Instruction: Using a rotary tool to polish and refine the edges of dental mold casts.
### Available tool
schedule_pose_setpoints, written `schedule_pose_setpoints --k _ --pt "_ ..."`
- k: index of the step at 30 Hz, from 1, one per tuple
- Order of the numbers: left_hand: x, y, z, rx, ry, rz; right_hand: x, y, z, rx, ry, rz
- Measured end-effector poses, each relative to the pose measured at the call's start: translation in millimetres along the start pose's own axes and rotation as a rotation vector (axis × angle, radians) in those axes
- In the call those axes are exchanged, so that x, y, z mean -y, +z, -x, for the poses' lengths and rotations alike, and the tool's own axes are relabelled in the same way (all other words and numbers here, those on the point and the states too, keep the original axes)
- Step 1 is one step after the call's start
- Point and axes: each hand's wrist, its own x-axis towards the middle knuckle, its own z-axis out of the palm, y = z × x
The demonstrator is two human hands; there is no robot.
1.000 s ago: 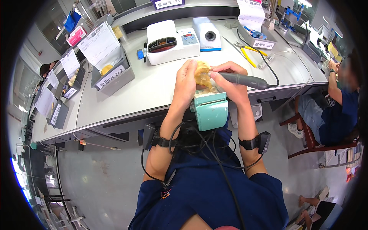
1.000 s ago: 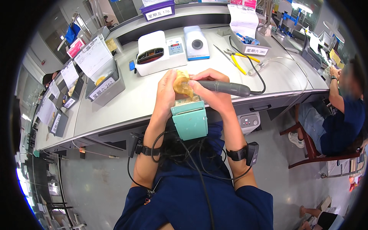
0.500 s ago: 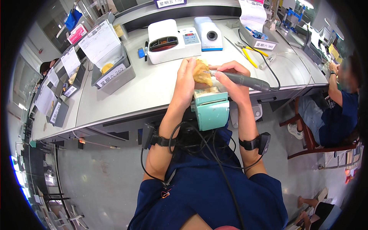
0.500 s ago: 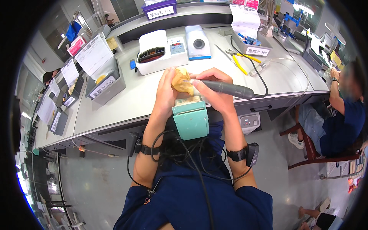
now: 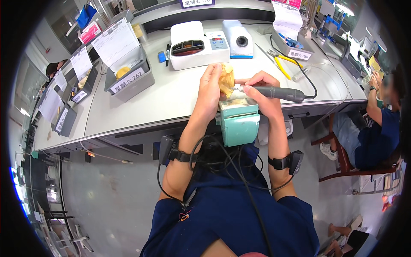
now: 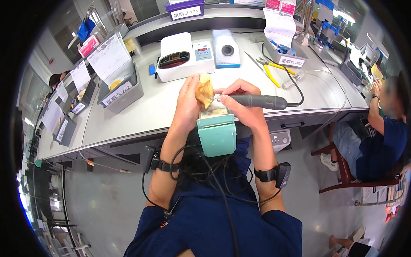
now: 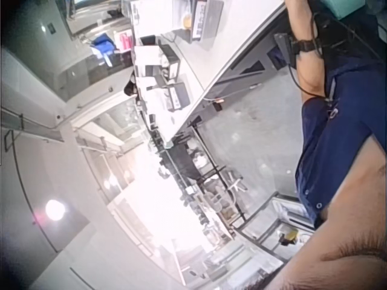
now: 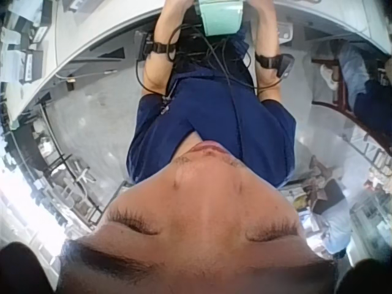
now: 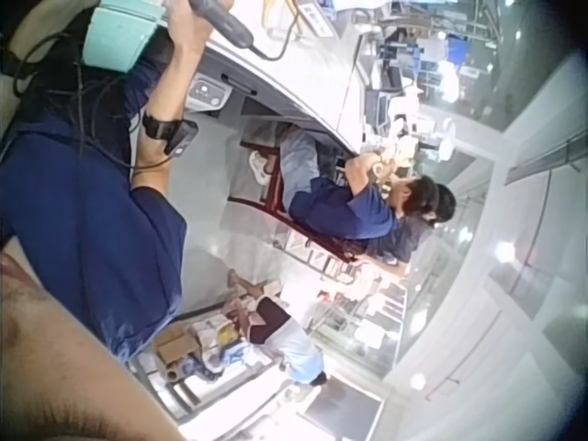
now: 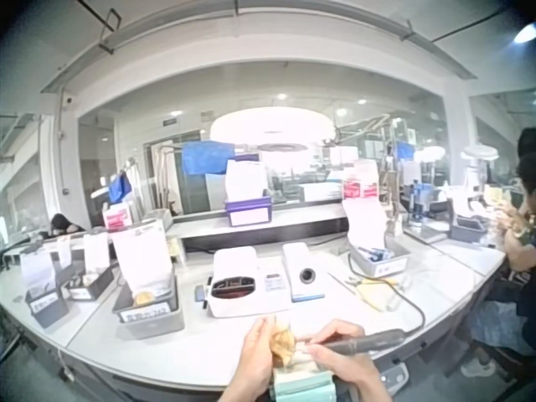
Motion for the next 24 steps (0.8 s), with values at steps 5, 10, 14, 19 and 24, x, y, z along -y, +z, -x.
schedule_pose_setpoints --k 5,10,14,19,24 --pt "-4.7 4.4 4.3 -0.018 -0.018 -0.035 0.1 0.5 0.2 0.004 0.004 0.029" --pt "-1.9 6.2 5.2 0.042 0.042 -0.065 2.1 3.4 -0.5 -0.094 -0.004 0.101" --pt "-1.2 5.2 3.6 0.071 0.063 -0.09 -3.5 1.0 -1.6 -0.115 -0.022 0.05" --pt "-0.3 2.0 -2.0 0.028 0.058 -0.077 -5.7 3.8 -2.1 -0.019 0.027 0.02" --pt "-0.4 2.8 2.6 -0.047 0.142 -0.097 -1.3 8.2 -1.5 -0.079 -0.027 0.225"
